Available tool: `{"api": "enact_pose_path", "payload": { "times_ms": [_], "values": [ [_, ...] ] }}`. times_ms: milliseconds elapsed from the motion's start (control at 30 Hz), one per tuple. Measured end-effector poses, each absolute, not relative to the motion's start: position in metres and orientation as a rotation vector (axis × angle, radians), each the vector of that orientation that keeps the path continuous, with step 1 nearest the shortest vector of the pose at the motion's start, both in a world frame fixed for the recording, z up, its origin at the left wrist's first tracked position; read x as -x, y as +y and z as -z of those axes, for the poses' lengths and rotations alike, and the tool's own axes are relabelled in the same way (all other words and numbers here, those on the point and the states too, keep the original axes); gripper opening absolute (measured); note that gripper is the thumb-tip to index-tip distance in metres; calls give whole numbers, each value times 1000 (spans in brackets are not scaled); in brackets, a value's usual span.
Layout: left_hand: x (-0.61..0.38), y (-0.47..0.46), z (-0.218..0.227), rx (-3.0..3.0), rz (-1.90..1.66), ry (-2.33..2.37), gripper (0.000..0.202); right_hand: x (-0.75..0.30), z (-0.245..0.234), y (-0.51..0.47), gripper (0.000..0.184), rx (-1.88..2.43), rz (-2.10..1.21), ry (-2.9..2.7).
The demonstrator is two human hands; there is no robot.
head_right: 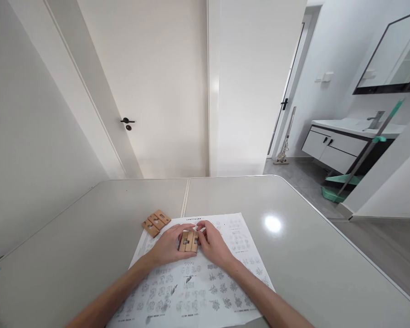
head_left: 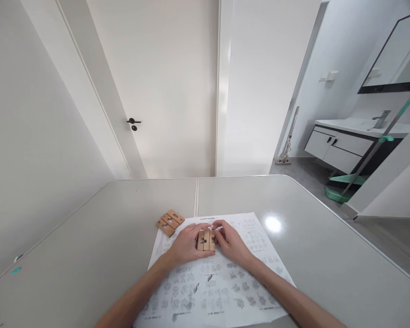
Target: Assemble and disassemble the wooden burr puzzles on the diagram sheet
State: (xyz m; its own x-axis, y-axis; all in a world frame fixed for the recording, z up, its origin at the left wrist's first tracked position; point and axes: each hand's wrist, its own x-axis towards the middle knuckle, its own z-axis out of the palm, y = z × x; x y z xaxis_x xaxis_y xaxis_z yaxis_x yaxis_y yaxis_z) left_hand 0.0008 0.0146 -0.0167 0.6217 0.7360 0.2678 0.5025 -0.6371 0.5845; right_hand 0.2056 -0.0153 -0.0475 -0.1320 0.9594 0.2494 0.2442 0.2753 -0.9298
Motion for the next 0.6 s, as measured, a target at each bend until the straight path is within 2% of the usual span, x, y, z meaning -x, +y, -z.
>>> {"api": "enact_pose_path", "payload": {
  "times_ms": [333, 600],
  "values": [
    [18, 29, 13, -2463, -565, 1245, 70, -206, 47, -17, 24, 1205, -954, -1595],
    [38, 42, 9, -2527, -517, 1275, 65, -206, 50, -17, 22, 1211, -955, -1601]
  ]
}}
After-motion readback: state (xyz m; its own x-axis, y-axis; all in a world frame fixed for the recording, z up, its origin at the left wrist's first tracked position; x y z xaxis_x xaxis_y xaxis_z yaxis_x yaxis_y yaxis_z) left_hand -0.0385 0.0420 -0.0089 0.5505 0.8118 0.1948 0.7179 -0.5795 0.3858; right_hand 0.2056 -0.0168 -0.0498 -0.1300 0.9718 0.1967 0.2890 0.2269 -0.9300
